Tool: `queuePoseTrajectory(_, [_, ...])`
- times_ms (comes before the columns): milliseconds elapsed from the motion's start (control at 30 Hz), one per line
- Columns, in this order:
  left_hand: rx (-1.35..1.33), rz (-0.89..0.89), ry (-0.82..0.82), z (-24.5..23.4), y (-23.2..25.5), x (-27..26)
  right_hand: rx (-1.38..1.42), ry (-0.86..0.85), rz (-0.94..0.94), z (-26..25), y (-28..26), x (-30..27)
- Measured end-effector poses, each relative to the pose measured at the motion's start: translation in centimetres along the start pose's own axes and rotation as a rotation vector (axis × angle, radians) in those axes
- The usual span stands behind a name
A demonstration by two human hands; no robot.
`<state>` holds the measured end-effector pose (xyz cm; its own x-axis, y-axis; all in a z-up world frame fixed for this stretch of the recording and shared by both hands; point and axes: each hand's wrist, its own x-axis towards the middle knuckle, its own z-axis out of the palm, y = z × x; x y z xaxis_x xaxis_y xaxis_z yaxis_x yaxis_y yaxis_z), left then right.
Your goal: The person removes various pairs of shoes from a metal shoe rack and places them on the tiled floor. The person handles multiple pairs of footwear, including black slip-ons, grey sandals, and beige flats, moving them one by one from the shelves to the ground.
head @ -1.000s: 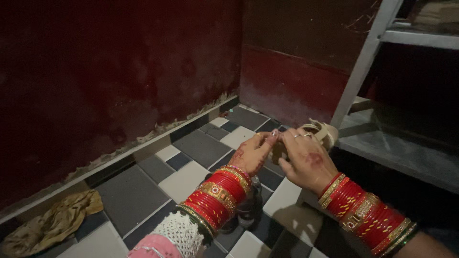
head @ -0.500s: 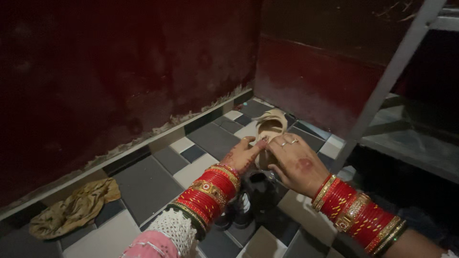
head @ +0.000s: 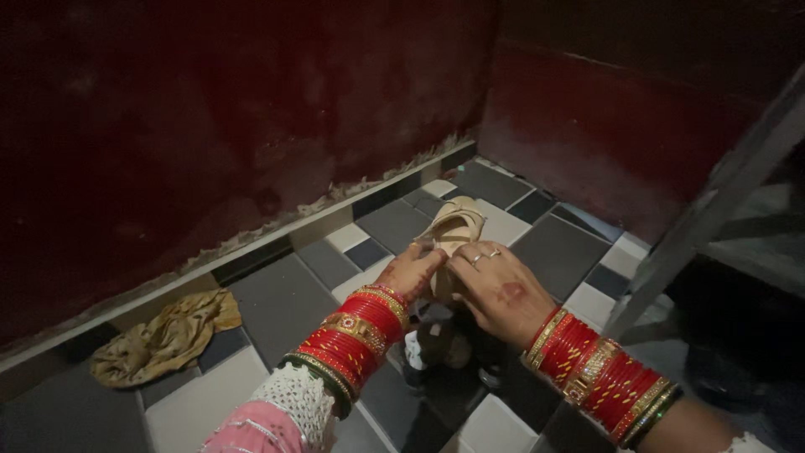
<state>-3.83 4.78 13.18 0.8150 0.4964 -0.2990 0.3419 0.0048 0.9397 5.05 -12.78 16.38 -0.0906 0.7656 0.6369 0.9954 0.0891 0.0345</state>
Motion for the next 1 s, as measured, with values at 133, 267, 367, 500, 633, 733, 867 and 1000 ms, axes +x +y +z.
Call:
queuePoseTrajectory(133, [0.162, 0.158, 0.092, -2.0, -2.7, 2.9, -0.001, -0.102, 0.052, 2.2, -0.9, 1.1])
queuePoseTrajectory(267, [0.071, 0.092, 0.054, -3.9, -5.6, 5.7, 0.002, -0.108, 0.036, 4.3, -1.9, 1.9])
queuePoseTrajectory(367, [-0.105, 0.058, 0.009, -5.3, -7.5, 6.4, -0.001, -0.073, 0.037, 6.4, -2.5, 2.2])
queuePoseTrajectory(500, [-0.072, -0.085, 0.030, -6.8, -9.8, 7.9, 0.070, -0.162, 0.152, 9.2, -2.8, 2.4])
queuePoseTrajectory(633, [-0.166, -0.097, 0.062, -8.0, -13.5, 9.6, 0.096, -0.239, 0.279, 11.8, -3.0, 2.5])
queuePoseTrajectory(733, [-0.001, -0.007, -0.022, -9.0, -17.6, 12.5, 0.094, -0.242, 0.270, 13.2, -3.1, 2.5])
queuePoseTrajectory(867, [0.391, 0.239, -0.155, -9.8, -23.4, 16.8, 0.090, -0.377, 0.337, 14.5, -3.2, 2.1])
queuePoseTrajectory(1000, [0.955, 0.371, -0.046, -9.0, -25.8, 18.5, 0.079, -0.483, 0.427, 16.1, -3.3, 1.8])
